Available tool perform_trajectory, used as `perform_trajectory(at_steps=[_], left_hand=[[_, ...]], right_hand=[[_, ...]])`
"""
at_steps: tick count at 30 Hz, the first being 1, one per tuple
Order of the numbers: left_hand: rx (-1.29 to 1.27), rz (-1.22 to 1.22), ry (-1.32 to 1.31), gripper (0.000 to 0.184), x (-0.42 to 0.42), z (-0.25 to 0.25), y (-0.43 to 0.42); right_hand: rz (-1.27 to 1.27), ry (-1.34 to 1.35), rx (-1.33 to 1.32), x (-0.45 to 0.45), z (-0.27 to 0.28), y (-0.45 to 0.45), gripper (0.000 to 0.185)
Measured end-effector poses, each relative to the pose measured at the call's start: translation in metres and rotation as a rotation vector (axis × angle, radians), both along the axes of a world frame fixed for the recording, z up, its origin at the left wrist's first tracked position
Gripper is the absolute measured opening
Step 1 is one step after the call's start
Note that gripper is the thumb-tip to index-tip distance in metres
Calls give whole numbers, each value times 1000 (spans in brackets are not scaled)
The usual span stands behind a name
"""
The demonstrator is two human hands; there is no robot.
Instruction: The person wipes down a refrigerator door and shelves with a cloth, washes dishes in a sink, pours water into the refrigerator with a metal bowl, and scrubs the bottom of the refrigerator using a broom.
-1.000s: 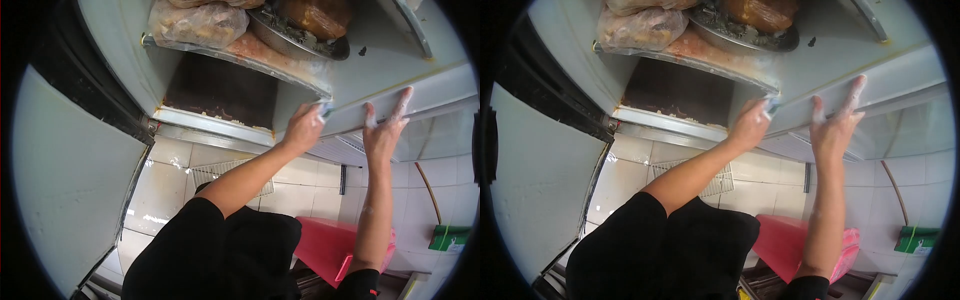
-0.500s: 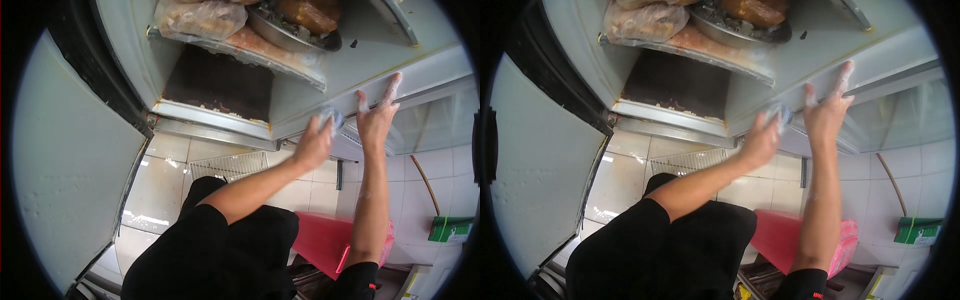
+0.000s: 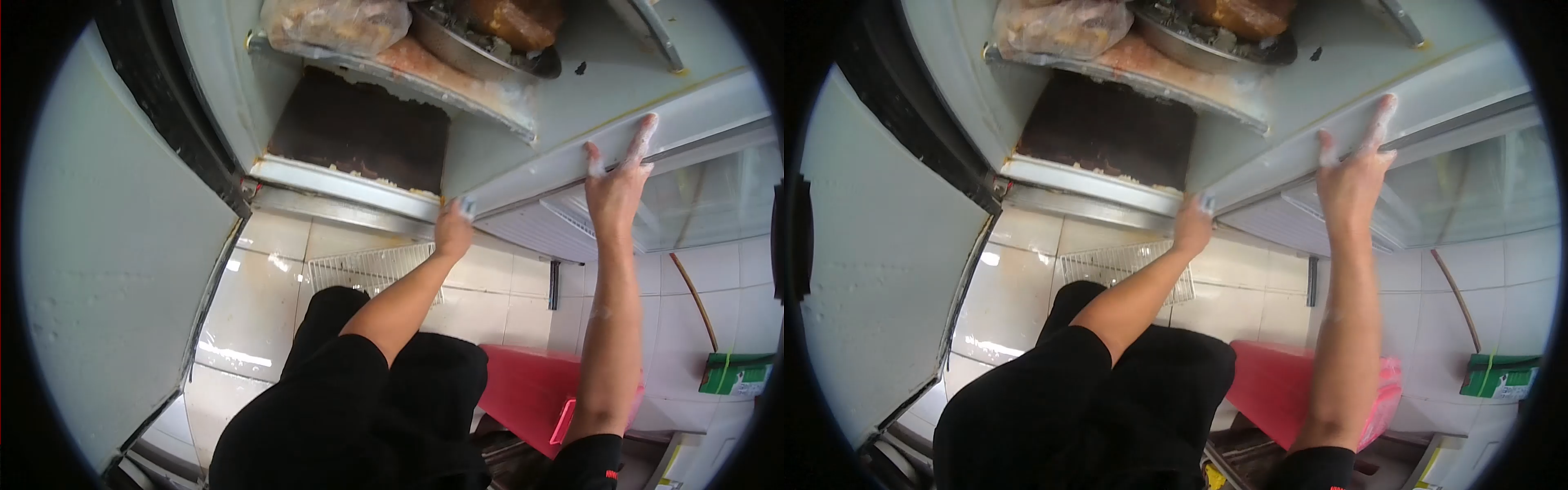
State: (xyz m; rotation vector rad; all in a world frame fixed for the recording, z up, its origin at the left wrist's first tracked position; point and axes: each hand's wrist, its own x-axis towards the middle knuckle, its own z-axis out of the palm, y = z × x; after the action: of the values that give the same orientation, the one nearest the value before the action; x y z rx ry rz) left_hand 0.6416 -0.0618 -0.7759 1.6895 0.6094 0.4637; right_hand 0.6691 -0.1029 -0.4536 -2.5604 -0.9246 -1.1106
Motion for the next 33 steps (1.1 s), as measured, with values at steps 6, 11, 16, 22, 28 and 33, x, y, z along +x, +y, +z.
perform_trajectory(at_steps=[6,11,16,22,28,33], left_hand=[[-124,47,233,42,3,-10,24],[-115,51,206,33,59,26,74],[95,-135,365,32,92,33,94],[-907,-719,113,30,-50,49,70],[-960,-665,137,21,-118,283,-38],[-932,-919,311,26,-167,412,-153]], right_hand=[[20,24,9,-3,2,-4,97],[76,-70,14,4,-4,-4,101],[-170,244,41,-9,6,-2,104],[-131,388,-208,-21,17,-22,37],[-41,1066,97,-110,59,-150,84],[-117,1005,450,-237,172,-296,69]])
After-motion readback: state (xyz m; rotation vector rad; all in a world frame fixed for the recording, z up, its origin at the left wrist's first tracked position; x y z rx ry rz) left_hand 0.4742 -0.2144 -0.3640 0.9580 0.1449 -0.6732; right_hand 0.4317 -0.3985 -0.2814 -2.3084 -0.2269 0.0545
